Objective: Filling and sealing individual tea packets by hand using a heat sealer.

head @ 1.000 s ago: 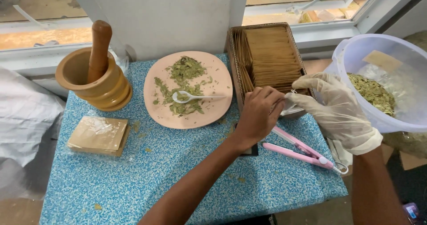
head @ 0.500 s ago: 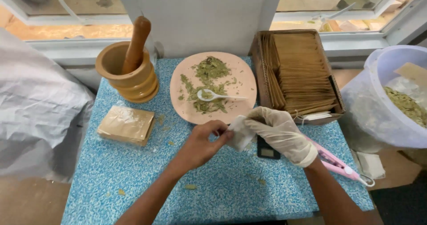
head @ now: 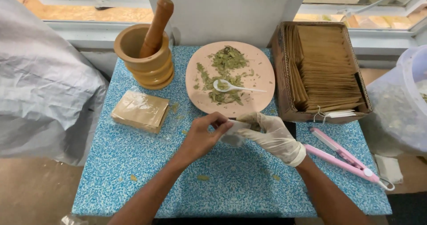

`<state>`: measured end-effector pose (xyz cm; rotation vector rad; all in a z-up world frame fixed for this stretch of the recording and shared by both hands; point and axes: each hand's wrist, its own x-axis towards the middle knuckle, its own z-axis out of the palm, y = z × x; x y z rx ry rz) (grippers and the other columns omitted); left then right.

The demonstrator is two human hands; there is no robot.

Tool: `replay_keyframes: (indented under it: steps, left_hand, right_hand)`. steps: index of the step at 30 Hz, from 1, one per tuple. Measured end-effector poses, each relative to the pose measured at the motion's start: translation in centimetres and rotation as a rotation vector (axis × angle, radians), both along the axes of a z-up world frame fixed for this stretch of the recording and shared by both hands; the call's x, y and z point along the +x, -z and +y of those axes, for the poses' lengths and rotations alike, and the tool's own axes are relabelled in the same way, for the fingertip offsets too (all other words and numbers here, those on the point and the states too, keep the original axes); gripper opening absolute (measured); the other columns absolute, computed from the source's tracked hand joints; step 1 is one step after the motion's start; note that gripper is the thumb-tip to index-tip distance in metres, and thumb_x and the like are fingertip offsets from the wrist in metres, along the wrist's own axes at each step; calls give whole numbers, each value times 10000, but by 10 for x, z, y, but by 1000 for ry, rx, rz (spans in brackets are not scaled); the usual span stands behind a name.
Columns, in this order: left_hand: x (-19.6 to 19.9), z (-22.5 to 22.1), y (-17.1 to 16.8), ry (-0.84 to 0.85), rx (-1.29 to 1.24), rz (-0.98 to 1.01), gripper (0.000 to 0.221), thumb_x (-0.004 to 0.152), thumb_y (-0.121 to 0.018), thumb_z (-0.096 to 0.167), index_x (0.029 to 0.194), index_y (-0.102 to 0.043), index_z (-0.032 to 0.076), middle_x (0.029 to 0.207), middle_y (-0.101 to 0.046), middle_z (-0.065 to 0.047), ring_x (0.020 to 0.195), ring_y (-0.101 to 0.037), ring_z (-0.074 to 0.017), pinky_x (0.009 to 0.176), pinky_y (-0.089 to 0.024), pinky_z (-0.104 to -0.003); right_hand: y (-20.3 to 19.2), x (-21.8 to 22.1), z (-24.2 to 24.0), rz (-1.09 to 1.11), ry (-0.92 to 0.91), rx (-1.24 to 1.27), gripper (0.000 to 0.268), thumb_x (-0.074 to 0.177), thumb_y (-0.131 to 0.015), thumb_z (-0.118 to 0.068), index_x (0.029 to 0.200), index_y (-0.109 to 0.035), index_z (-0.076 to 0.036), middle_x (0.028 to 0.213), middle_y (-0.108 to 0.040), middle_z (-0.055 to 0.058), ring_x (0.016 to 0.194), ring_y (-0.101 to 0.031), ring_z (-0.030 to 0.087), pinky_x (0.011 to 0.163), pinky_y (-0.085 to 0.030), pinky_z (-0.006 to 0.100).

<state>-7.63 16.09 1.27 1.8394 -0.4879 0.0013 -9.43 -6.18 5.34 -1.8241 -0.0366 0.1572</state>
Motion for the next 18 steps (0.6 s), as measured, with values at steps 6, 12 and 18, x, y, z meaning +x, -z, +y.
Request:
replay_keyframes:
  steps: [6, 12, 18]
  left_hand:
    - [-5, 6, -9, -4, -112, 97, 157, 975, -874, 231, 1013, -866, 79, 833, -848, -117, 806, -761, -182, 804, -599, -383]
    - [-8, 7, -18, 15, -155, 231, 211, 897, -933, 238, 1001, -886, 60, 818, -835, -138, 831, -722, -194, 860, -587, -416]
    - [-5, 6, -24, 76, -127, 315, 226, 963, -860, 238, 1073, -874, 41, 863, -808, -174, 875, -700, -261, 928, -564, -474]
  right_hand:
    - [1, -1, 1, -106, -27, -1, 116, 937, -844, -5, 1030, -886, -61, 772, -737, 52, 716, -551, 110, 667, -531, 315]
    - [-11, -5, 7, -112, -30, 57, 173, 962, -805, 21, 1090, -897, -50, 721, -725, 62, 681, -490, 95, 660, -508, 316]
    - [-10, -7, 8, -189, -43, -2, 172, 905, -890, -14, 1072, -889, -55, 674, -553, -11, 648, -483, 75, 615, -509, 302]
